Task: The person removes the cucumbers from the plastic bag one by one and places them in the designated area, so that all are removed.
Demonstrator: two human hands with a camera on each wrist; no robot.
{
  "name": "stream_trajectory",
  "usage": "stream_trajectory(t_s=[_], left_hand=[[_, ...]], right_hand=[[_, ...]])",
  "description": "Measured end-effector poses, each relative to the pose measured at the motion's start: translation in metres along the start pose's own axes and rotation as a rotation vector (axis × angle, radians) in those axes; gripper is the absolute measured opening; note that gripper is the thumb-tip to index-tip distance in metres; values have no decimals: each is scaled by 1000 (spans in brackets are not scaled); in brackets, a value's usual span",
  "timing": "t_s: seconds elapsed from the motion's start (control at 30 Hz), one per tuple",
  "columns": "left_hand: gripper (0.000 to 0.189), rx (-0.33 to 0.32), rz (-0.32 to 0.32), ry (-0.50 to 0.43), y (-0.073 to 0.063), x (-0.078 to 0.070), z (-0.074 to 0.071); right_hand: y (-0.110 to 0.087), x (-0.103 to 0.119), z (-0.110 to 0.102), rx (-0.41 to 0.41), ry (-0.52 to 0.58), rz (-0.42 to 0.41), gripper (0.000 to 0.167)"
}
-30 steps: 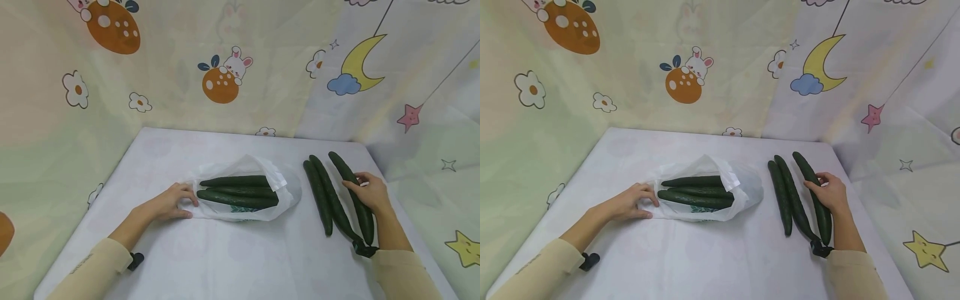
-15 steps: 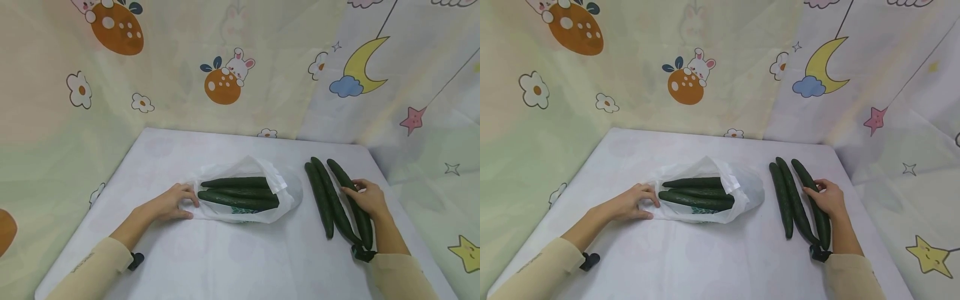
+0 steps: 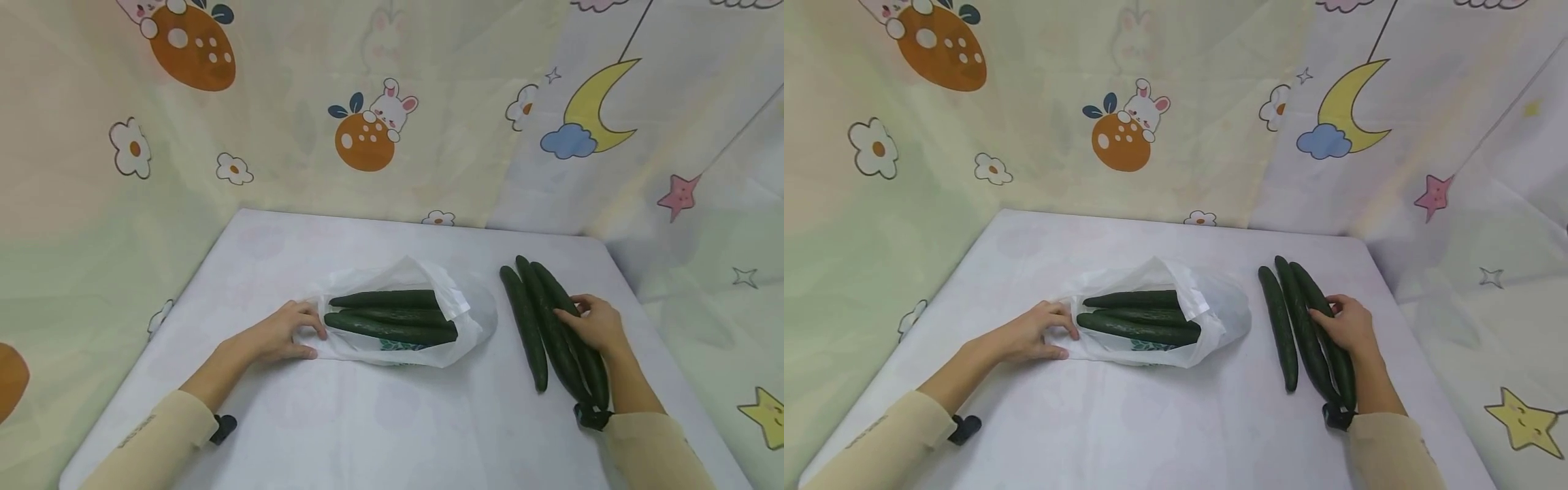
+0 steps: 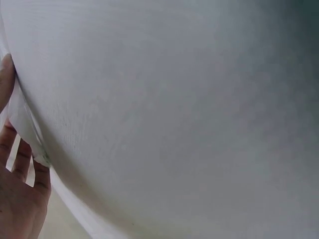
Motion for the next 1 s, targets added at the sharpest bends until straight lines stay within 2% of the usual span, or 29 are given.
stream_trajectory(t_s=[0.1,0.27,0.43,0.63,1.0], left_hand=[[27,-12,8,9,-1,0,-2],[28,-22,31,2,1,1,-4],[27,0,1,-5,-1,1,-1],[27,-9,10,-6,0,1,-1],[26,11,-2,2,1,2,1]], right_hand=[[2,2,2,-10,-9,-31,56],[2,4,1,4,-16,-26,58],[1,10,-2,31,-9,-24,61],[2,24,-4,-23,27,-54,57],[0,51,-9,-149,86,-92,45]])
Point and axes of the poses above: each hand's wrist, its own y-axis towards the middle knuckle, its own z-axis out of the palm, x = y × z, the point moved 1 cm from there along y, towards the middle knuckle, and after that the axes turned 5 degrees about z, right-handed, at the moved point
